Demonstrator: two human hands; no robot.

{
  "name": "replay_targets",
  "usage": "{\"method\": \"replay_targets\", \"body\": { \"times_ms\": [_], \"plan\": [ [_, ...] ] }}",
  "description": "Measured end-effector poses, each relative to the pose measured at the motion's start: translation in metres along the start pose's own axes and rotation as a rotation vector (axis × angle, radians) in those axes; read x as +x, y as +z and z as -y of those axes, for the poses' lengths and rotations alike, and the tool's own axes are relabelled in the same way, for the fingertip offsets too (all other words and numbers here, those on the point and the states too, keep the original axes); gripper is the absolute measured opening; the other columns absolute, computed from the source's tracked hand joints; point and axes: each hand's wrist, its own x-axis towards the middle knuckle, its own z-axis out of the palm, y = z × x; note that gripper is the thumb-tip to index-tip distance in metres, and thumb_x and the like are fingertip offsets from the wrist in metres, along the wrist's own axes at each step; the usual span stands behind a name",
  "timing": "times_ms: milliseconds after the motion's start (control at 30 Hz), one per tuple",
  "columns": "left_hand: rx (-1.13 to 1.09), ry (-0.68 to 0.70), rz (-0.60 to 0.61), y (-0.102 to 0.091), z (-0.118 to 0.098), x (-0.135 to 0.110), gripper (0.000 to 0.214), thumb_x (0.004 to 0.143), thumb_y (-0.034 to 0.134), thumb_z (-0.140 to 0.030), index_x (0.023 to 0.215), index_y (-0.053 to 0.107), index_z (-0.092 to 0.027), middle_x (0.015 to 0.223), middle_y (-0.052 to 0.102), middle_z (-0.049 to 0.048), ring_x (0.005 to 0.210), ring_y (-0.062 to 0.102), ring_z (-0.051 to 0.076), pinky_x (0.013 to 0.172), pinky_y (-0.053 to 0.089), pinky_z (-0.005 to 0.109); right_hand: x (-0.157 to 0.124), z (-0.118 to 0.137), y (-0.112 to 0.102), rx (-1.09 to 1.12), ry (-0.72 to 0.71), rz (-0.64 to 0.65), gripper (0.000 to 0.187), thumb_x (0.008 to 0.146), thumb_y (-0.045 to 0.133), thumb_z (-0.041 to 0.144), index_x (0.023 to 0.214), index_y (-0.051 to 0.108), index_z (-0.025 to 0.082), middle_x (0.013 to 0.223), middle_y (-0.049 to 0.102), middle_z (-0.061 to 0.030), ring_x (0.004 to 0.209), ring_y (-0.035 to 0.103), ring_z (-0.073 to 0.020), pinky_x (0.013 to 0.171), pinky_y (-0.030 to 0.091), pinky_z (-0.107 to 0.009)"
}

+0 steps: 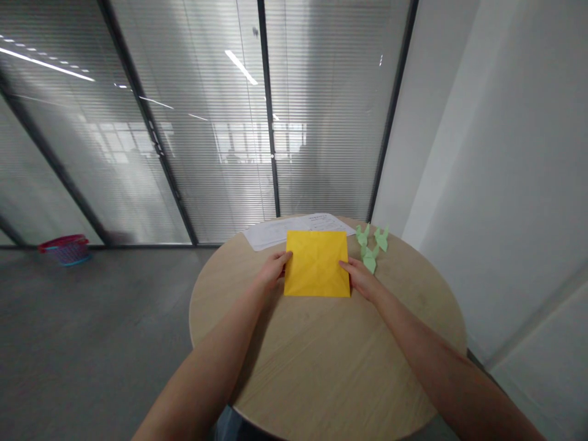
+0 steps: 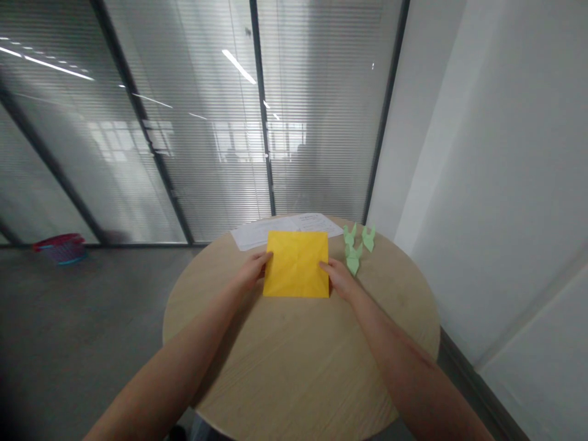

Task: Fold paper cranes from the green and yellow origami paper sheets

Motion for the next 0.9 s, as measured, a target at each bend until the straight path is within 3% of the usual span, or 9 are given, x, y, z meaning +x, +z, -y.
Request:
{"method": "replay_targets", "body": {
  "times_ms": [367,500,633,900],
  "plan": [
    [-0.016,0.108,-0.142,0.007,-0.021,-0.01,0.038,0.072,0.067,-0.05,0.085,0.071,-0.014,0.093,0.072,0.011,0.073,0.065,0.02,0.061,0.048,0.028,-0.007,0.011,0.004,-0.008,-0.054,0.002,0.04,0.072,0.074,0.05,0.095,0.071,0.018,0.101,0.073,-0.009,0.087,0.07,-0.0248,0.075,0.055,-0.035],
    [-0.016,0.101,-0.165,0.008,-0.023,-0.011,0.04,0.07,0.068,-0.052,0.079,0.07,-0.013,0.084,0.072,0.0112,0.068,0.065,0.022,0.06,0.048,0.03,-0.007,0.015,0.005,-0.058,-0.121,-0.063,0.043,0.069,0.073,0.056,0.088,0.071,0.018,0.093,0.074,-0.0087,0.082,0.069,-0.025,0.071,0.054,-0.034],
    [0.158,0.163,-0.243,0.009,-0.026,-0.014,0.047,0.072,0.063,-0.059,0.074,0.07,-0.013,0.074,0.07,0.0086,0.062,0.061,0.019,0.055,0.044,0.028,-0.004,0.016,0.003,-0.144,-0.169,-0.173,0.045,0.068,0.07,0.061,0.082,0.069,0.018,0.083,0.073,-0.008,0.078,0.068,-0.0258,0.065,0.052,-0.033],
    [0.258,0.286,-0.099,0.011,-0.027,-0.013,0.032,0.069,0.069,-0.047,0.077,0.07,-0.017,0.082,0.071,0.0069,0.073,0.063,0.02,0.066,0.048,0.029,0.002,0.013,-0.006,-0.241,-0.282,-0.361,0.043,0.07,0.064,0.065,0.077,0.068,0.022,0.074,0.071,-0.0068,0.08,0.066,-0.0288,0.062,0.05,-0.035]
  ]
}}
